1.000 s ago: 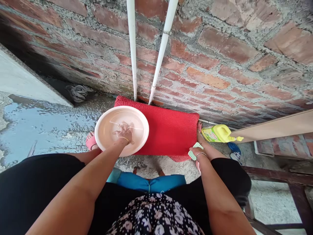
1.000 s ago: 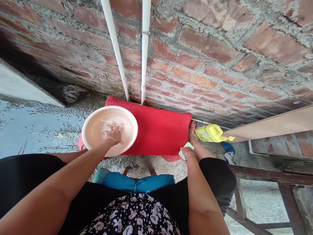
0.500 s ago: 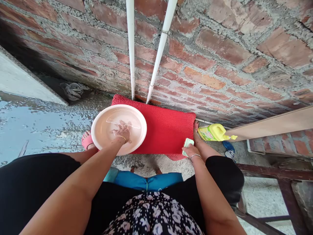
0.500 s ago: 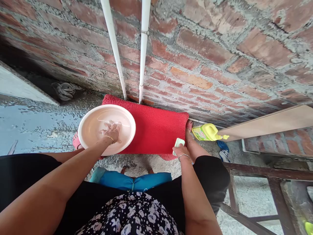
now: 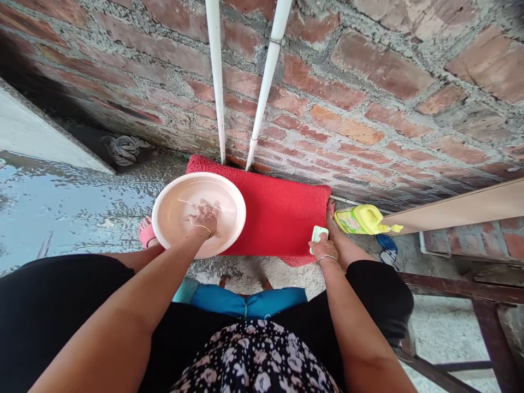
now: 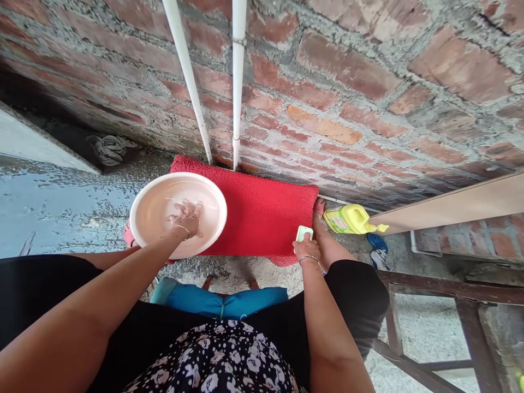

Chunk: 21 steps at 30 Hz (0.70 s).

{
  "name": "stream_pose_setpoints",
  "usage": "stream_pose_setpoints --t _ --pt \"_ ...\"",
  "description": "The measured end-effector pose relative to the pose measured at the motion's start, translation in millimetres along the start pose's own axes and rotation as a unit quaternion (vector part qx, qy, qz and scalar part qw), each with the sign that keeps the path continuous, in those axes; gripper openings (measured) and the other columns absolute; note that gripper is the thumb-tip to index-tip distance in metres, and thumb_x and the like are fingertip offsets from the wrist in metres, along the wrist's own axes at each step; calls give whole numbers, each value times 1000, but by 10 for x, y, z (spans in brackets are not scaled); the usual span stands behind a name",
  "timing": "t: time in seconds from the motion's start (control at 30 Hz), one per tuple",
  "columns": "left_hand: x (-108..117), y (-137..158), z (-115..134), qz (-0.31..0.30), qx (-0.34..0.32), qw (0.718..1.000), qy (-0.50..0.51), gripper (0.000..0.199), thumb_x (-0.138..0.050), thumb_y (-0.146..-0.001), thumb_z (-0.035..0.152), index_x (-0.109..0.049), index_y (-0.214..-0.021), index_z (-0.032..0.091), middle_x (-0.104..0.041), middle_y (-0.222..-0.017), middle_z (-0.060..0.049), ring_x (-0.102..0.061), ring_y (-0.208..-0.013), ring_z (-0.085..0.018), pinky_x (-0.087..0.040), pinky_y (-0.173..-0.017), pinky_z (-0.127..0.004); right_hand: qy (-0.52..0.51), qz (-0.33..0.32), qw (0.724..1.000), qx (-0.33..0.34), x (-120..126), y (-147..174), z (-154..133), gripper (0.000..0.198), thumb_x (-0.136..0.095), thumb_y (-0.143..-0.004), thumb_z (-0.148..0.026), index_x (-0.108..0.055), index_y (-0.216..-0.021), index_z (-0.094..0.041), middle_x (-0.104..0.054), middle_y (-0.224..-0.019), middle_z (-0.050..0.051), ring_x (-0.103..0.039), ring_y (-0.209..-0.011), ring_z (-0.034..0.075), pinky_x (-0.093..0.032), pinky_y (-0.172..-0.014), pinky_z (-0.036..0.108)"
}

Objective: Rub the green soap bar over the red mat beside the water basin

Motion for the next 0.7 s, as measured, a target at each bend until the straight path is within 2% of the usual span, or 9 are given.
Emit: stream_pose_setpoints --t 0.07,0.13,0.27,0.4,0.6,0.7 --pt "9 11 -2 -2 -1 1000 6 120 -79 -61 39 -3 -152 23 2 -155 -26 -4 -136 -55 -35 -87 -73 5 3 1000 8 19 25 -70 57 -46 -86 -47 -34 -135 -20 -50 -121 20 -55 -111 30 -40 -88 38" --pt "16 15 -4 -5 -2 1000 7 119 -79 -61 39 -4 -152 23 2 -155 -26 -4 -135 -56 -34 -87 -73 -2 -9 1000 -13 17 23 -51 57 -47 -86 -45 -35 -134 -18 -51 -120 21 -55 -110 31 -40 -87 38" --pt "0 -3 -16 -10 1 1000 -3 120 -79 -60 42 -4 -152 24 1 -155 -26 -5 -136 -55 -35 -86 -73 -34 -55 997 -50 -39 -35 147 60 -51 -83 -45 -35 -134 -17 -56 -116 21 -59 -106 31 -42 -84 40" --pt "-41 -35 -15 1 0 1000 -1 121 -79 -60 42 -3 -152 23 4 -155 -26 -4 -137 -54 -35 -87 -72 -59 -78 994 -49 -100 -70 252 62 -50 -82 -46 -34 -134 -17 -60 -114 18 -61 -103 30 -43 -83 38" --pt "-21 -19 52 -22 55 998 34 116 -78 -63 30 -3 -151 32 12 -156 -20 3 -138 -52 -32 -87 -76 -56 -67 995 -50 -176 -75 158 58 -46 -83 -41 -34 -132 -12 -60 -112 18 -60 -108 27 -44 -84 34" --pt "11 0 71 -15 52 996 67 114 -78 -62 26 -7 -151 33 10 -156 -20 4 -137 -52 -31 -85 -78 -27 -30 999 -13 -196 -101 159 57 -48 -82 -40 -38 -129 -10 -61 -106 19 -63 -102 29 -46 -80 37"
Point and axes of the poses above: each hand's wrist, its own y-axis away from the middle knuckle, its own x-axis out of the back of the hand, z = x × y, the point moved 2 cm from there along -y, towards the middle knuckle
